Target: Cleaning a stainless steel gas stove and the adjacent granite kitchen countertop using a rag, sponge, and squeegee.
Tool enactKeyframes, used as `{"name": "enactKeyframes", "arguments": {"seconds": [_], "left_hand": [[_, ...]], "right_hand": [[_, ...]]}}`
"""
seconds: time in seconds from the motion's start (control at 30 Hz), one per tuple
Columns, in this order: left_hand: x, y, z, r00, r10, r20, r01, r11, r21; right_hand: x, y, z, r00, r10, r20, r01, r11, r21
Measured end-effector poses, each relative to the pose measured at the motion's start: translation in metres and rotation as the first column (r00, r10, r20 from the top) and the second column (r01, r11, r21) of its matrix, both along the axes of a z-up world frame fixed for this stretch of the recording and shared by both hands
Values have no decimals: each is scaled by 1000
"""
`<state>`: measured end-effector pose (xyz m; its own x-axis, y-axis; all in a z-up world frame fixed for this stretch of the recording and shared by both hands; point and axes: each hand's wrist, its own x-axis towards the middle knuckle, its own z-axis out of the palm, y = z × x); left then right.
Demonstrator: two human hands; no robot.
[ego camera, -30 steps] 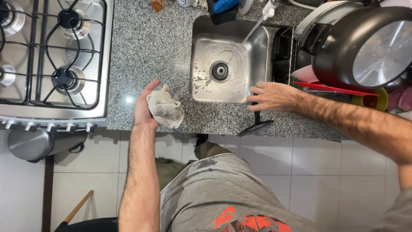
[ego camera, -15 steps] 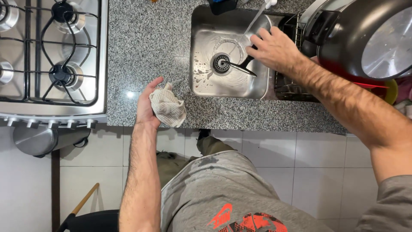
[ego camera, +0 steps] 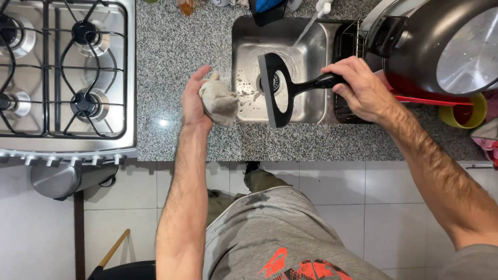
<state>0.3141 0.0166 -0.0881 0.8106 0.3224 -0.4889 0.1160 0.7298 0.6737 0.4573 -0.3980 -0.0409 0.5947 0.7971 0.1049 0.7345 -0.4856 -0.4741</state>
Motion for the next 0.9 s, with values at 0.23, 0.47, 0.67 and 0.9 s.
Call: {"name": "enactKeyframes", "arguments": {"seconds": [0.23,0.47,0.67,0.9], "left_hand": [[38,-40,-9,973,-92,210,115,989,-99],[-8,-48,-20,989,-45,142,76,972,-223],[-58,-54,-25,988,-144,-48,134,974,-182],[-92,-22,18,997,18,-73,-31,984,-177]], "right_hand": [[-39,34,-19,1000,-23,8,23,998,51],[-54,51,-50,997,-74,22,73,997,38],[-40,86,-75,907,-316,-279,356,928,105],[-4,215,-92,736,-22,-677,588,516,623]]}}
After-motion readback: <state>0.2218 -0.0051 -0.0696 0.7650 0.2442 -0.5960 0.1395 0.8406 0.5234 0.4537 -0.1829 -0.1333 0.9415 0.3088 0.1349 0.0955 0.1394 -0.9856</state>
